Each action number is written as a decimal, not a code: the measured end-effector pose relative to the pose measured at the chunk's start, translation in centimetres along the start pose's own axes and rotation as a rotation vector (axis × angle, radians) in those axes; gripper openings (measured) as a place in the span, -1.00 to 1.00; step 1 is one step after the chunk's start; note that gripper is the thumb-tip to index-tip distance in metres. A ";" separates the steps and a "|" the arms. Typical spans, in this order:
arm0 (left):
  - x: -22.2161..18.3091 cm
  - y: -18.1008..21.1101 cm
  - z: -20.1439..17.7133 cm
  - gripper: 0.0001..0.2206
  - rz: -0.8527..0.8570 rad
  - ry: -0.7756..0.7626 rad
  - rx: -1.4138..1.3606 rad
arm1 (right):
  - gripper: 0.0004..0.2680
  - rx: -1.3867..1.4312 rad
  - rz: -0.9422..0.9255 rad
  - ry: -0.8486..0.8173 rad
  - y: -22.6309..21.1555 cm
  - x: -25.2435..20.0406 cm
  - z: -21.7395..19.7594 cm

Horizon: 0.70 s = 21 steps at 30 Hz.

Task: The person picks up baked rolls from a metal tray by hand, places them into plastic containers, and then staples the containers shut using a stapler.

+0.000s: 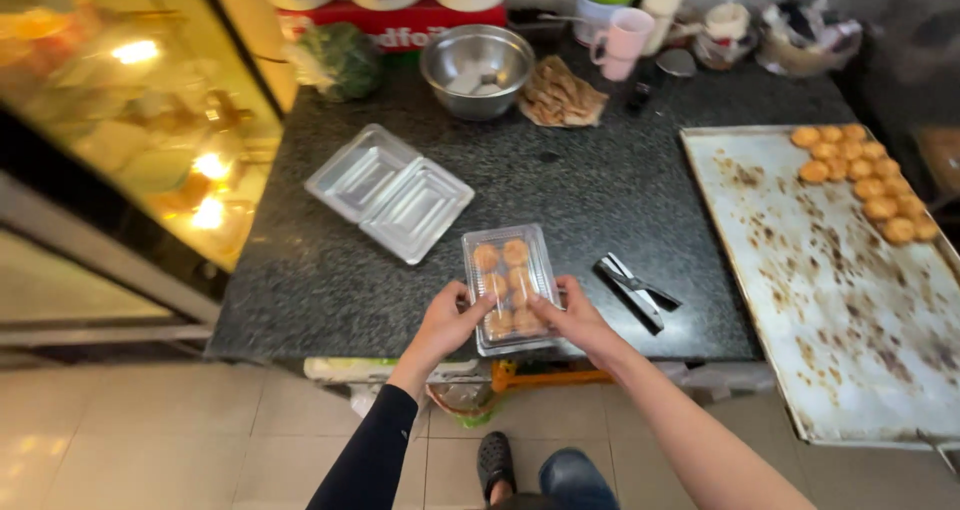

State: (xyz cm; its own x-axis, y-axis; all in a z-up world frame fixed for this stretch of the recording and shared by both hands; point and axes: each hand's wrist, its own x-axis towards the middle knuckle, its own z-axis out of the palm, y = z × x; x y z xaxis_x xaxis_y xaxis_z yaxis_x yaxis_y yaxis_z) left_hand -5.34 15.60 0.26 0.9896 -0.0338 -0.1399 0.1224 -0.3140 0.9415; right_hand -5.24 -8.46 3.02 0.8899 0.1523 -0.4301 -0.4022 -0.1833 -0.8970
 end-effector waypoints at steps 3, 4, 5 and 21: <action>-2.7 0.4 -1.9 -0.59 0.065 0.045 -0.065 | -0.62 -0.018 0.006 0.018 -2.1 -1.2 2.0; -3.6 0.8 -2.5 -0.59 0.067 0.076 -0.063 | -0.62 -0.028 -0.009 -0.008 -2.7 -2.0 2.3; -4.5 1.1 -3.1 -0.59 0.052 0.101 -0.108 | -0.65 0.086 -0.045 -0.063 -3.4 -2.7 2.6; -36.8 11.0 -17.9 -0.37 -0.251 0.185 -0.467 | -0.63 0.072 0.098 -0.806 -8.7 -20.1 15.6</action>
